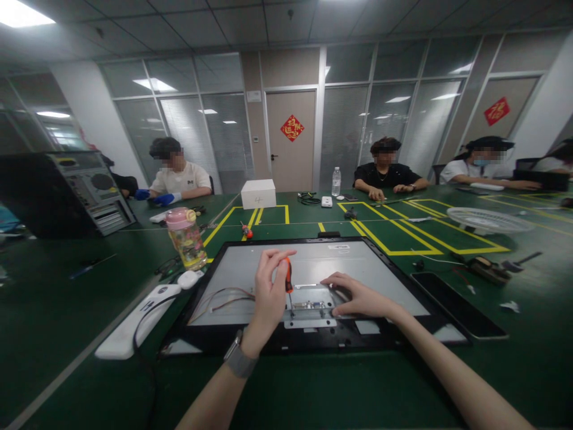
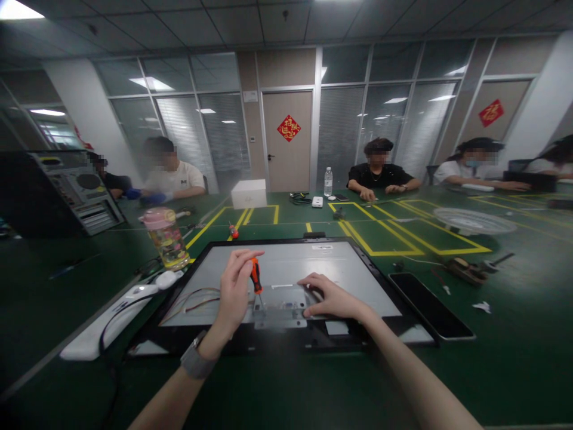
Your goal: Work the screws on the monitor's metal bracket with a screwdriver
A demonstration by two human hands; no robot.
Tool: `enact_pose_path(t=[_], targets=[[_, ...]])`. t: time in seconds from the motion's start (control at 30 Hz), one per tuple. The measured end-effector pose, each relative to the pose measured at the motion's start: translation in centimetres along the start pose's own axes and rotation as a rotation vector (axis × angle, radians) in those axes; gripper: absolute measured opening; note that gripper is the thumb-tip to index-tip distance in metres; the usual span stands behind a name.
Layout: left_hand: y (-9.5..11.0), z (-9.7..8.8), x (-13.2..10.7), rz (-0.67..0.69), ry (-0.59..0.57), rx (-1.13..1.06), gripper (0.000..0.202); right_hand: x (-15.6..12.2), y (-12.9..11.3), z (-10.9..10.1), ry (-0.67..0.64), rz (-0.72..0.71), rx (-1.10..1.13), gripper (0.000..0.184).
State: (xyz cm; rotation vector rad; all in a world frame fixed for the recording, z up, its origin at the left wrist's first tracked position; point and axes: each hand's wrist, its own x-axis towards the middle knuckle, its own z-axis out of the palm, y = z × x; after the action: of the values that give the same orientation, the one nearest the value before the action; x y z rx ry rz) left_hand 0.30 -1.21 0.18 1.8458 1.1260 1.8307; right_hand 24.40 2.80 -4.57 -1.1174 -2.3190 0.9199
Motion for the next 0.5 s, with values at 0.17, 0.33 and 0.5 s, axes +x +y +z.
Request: enact_pose_path(t=[0.17, 0.33, 0.5], targets=[[0.13, 0.04, 0.04, 0.003, 0.012, 0.023, 0.016, 0.01, 0.09, 0.00, -0.005, -0.004, -0.001, 0.068], [-0.07, 0.01, 0.01, 0.008, 0.030, 0.044, 0.021, 0.04, 0.14, 0.03, 0.002, -0.013, -0.003, 0.068], [-0.10, 0.07, -0.07, -0.004, 0.001, 0.020, 0.026, 0.03, 0.16, 0.02, 0.001, -0.008, 0.003, 0.069]])
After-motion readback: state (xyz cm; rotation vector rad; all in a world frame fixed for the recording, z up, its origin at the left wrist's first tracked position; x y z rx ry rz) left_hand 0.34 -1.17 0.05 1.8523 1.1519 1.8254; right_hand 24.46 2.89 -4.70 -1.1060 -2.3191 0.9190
